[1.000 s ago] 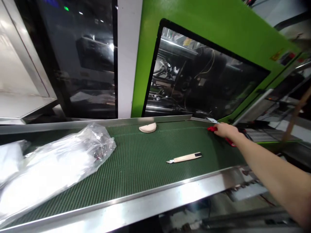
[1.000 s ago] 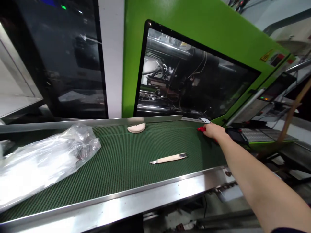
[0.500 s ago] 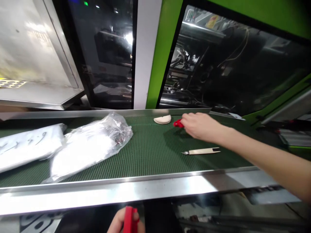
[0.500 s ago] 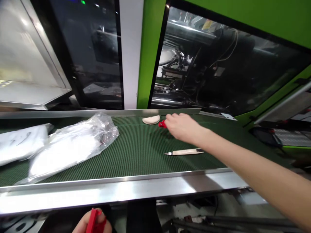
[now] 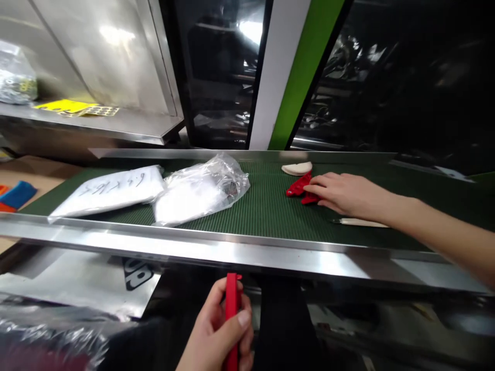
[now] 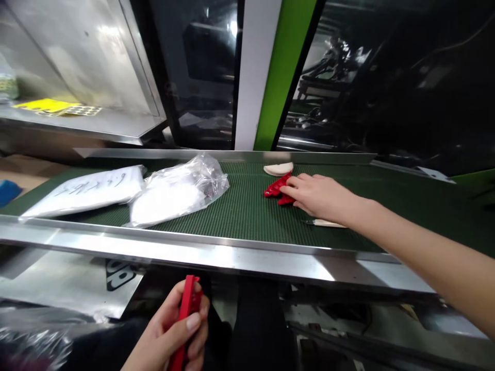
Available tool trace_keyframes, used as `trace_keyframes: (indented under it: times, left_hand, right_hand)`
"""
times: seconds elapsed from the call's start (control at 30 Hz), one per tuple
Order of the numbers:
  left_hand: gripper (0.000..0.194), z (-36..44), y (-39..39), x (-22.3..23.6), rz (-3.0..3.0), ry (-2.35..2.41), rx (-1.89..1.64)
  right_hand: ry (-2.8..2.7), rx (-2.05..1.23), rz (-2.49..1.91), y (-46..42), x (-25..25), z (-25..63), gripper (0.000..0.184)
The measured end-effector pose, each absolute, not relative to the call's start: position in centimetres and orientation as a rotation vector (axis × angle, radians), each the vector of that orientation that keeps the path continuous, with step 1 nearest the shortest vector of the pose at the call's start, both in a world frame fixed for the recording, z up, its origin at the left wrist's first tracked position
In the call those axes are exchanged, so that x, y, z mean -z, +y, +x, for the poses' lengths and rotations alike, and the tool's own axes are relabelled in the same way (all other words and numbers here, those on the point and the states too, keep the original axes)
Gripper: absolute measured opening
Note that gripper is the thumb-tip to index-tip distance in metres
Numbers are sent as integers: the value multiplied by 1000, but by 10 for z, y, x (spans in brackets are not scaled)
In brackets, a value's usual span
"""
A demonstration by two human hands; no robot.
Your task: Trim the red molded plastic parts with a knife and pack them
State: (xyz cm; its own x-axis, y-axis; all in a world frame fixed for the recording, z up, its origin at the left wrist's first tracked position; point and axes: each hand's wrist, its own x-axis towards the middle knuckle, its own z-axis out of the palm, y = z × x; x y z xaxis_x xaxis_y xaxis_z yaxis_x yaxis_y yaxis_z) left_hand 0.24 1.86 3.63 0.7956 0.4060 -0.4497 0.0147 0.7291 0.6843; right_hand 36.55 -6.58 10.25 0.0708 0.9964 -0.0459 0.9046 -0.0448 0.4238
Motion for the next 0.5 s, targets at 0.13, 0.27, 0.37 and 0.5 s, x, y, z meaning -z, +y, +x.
trace_keyframes:
  times: [0.13,0.27,0.37,0.5]
  left_hand:
    - [33,0,13,-37,724,611,-238]
    - [23,-1,10,-43,668,559,-253]
    - [18,0,5,-49,788,554,-173]
    - [18,0,-4,-52,910,603,-155]
  right_hand:
    - [1921,-398,2187,-106,-108,365,46]
    - [1971,-259,2287,-141,-102,365,38]
    - [2064,-118,2331,-150,-94,372,43]
    - [2142,-289,2562,-149,-98,362,55]
